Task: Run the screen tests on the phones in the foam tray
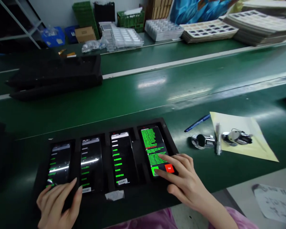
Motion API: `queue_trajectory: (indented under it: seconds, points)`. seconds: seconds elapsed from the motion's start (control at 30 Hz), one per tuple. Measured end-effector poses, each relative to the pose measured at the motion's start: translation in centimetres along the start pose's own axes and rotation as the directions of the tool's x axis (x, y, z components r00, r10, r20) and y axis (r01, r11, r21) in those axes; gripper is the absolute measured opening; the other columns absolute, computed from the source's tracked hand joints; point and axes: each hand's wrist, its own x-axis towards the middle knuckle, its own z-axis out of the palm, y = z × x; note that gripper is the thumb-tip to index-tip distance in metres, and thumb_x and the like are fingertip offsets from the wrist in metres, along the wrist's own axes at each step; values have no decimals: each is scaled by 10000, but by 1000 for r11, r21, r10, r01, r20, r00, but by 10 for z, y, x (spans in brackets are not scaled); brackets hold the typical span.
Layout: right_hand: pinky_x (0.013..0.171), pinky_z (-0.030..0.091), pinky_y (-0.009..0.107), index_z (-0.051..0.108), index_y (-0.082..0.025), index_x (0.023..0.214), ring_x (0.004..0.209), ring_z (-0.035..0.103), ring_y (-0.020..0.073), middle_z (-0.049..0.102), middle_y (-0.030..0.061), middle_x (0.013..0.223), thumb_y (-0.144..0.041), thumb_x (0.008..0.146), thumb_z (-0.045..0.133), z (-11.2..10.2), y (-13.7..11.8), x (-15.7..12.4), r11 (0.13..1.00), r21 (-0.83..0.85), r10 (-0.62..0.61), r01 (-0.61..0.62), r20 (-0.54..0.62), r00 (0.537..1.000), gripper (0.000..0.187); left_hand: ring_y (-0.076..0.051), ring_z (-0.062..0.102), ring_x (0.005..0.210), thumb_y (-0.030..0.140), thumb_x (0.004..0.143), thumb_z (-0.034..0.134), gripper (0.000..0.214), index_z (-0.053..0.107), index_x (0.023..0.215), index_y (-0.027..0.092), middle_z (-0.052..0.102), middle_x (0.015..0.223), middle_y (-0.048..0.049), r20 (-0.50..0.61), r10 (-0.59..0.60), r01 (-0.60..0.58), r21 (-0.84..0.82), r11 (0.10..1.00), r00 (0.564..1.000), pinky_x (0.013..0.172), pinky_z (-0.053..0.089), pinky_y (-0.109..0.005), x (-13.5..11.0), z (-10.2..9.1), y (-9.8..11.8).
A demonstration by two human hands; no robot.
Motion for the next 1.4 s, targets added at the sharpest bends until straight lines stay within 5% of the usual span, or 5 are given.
queue_trajectory:
  seconds: [0.23, 0.63, 0.93, 1.2, 1.4]
  points:
    - [883, 516, 460, 772, -277, 1158, 1126, 594, 273, 677, 86, 1351, -232, 1052, 420, -1, -5, 1, 971, 156, 202, -179, -147, 968, 370, -212, 706, 758, 69, 800, 846, 449, 744, 1228, 161, 770, 847, -56, -30, -11, 11, -2, 1000, 999, 1020, 533, -485, -14, 5, -3]
    - [1000, 510, 572, 765, -290, 1258, 1272, 518, 339, 522, 97, 1589, -353, 1090, 448, 26, -3, 14, 906, -106, 394, -411, -148, 907, 364, -191, 699, 759, 80, 811, 851, 341, 775, 1131, 168, 772, 817, -40, -83, 27, -27, 1, 1000, 996, 1065, 510, -461, -21, 10, -9]
    - [965, 422, 517, 767, -257, 1174, 1221, 559, 311, 633, 102, 1450, -371, 1122, 340, 15, -7, 0, 991, -93, 78, -93, -151, 985, 445, -201, 673, 779, 76, 808, 851, 251, 781, 1046, 107, 754, 801, -84, -93, 56, -57, -2, 998, 994, 1051, 480, -439, -17, 13, -5]
    - [934, 467, 493, 751, -224, 1132, 1180, 583, 306, 653, 113, 1391, -224, 1064, 396, 17, -8, -11, 990, 48, 143, -135, -216, 966, 361, -194, 678, 808, 95, 843, 818, 243, 775, 1078, 139, 760, 831, -69, -69, -26, 24, -19, 1000, 997, 1053, 472, -436, -14, 13, 0]
    - [932, 463, 513, 727, -234, 1176, 1166, 601, 333, 650, 119, 1395, -197, 1032, 462, 21, -4, -13, 996, 0, 85, -86, -161, 983, 304, -197, 704, 849, 185, 796, 868, 220, 821, 1005, 235, 793, 882, -22, 24, -400, 375, -408, 833, 916, 1109, 447, -426, -26, 10, 5]
